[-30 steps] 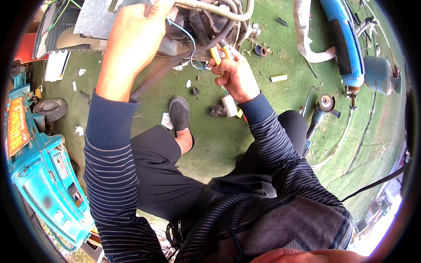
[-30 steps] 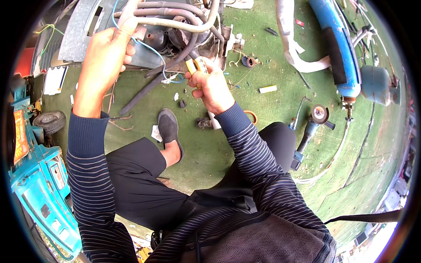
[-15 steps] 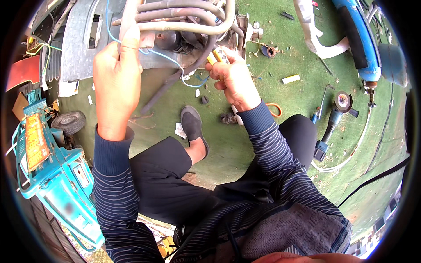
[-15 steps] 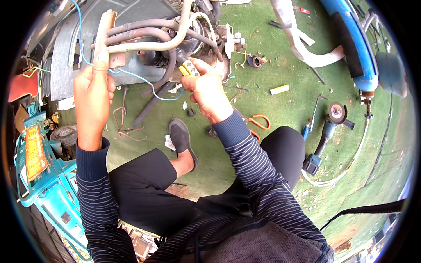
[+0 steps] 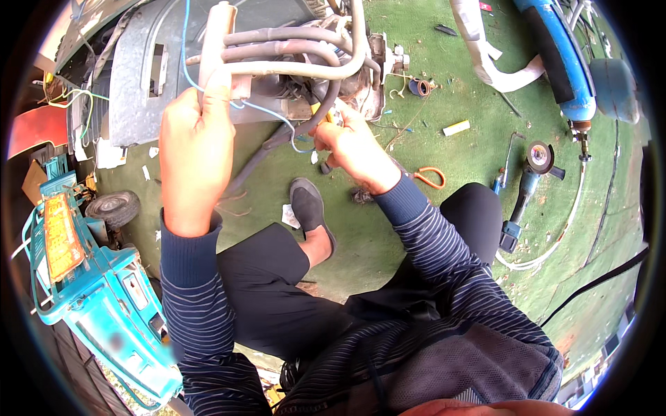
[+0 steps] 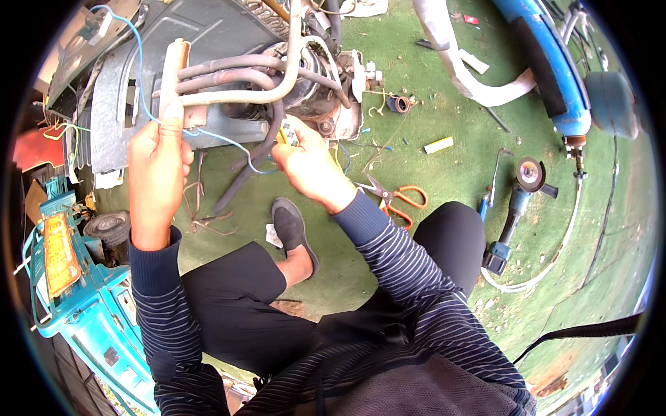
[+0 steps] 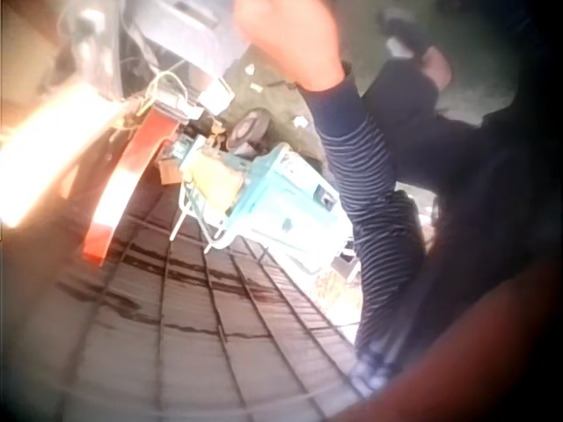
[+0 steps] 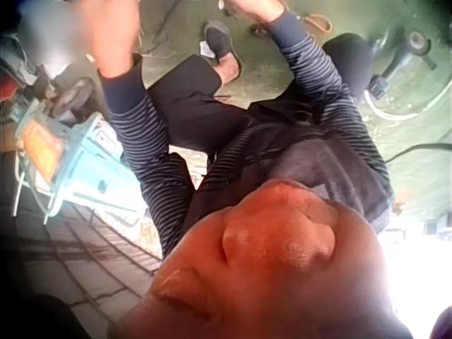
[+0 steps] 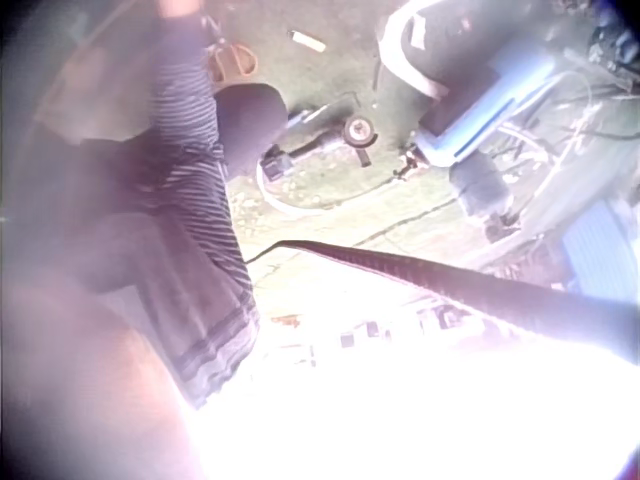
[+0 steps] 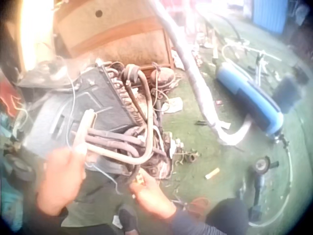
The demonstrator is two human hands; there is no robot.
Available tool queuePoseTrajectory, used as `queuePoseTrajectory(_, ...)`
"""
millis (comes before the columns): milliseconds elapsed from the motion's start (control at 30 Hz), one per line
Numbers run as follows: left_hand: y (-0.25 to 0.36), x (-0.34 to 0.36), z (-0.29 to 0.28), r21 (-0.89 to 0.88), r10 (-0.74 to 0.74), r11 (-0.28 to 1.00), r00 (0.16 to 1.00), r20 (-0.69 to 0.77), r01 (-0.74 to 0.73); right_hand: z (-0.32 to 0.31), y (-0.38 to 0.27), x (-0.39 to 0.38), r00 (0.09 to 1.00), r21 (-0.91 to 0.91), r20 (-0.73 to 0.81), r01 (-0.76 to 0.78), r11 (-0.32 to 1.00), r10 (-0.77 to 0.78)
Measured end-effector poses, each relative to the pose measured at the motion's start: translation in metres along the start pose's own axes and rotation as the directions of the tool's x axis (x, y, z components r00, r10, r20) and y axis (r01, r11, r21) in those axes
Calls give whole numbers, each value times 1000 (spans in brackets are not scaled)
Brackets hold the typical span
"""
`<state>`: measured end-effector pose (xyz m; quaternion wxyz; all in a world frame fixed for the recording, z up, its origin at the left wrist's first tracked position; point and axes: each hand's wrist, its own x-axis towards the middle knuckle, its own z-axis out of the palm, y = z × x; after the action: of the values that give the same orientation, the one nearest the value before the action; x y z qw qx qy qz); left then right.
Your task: The person is sitting on the floor in a workshop, repairing a disassembled appliance. They use a power drill to remove parts, pliers to strip wires, and a soldering iron to connect electrical components.
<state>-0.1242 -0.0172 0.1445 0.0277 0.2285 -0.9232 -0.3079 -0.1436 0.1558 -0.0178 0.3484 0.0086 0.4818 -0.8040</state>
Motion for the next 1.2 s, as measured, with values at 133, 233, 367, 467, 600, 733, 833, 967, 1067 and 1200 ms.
queuePoseTrajectory(133, 7, 1, -4, 100, 17, 995, 1000, -20, -14, -2, -15, -5, 993, -162, 121, 26, 986, -6)
queuePoseTrajectory(233, 22, -2, -10, 363, 111, 931, 979, -172, -41, -9, -19, -6, 981, -235, 194, 61, 970, -14)
queuePoseTrajectory(367, 42, -4, -14, 398, 199, 915, 928, -314, -61, -21, -15, -7, 980, -261, 185, 118, 958, -70)
queuePoseTrajectory(467, 39, 10, -11, 382, 357, 897, 871, -336, -220, -27, 5, -13, 960, -302, 169, 267, 915, -224)
queuePoseTrajectory(600, 20, 42, 6, 398, 635, 768, 674, -376, -502, -41, 31, -36, 948, -411, 213, 306, 859, -236)
queuePoseTrajectory(733, 29, 60, 12, 180, 608, 776, 639, -472, -604, -46, 44, -56, 976, -426, 103, 216, 879, -190)
queuePoseTrajectory(833, 28, 72, 19, 85, 540, 811, 686, -489, -578, -49, 71, -57, 952, -436, -28, 263, 861, -305)
queuePoseTrajectory(967, 25, 77, 17, 32, 437, 880, 782, -445, -474, -34, 61, -63, 937, -415, -101, 267, 870, -335)
queuePoseTrajectory(1067, 31, 73, 14, 43, 405, 908, 845, -349, -417, -19, 58, -75, 936, -346, -155, 247, 905, -315)
queuePoseTrajectory(1200, 34, 73, 16, 60, 472, 875, 821, -322, -480, -10, 58, -100, 890, -615, -199, 212, 760, -410)
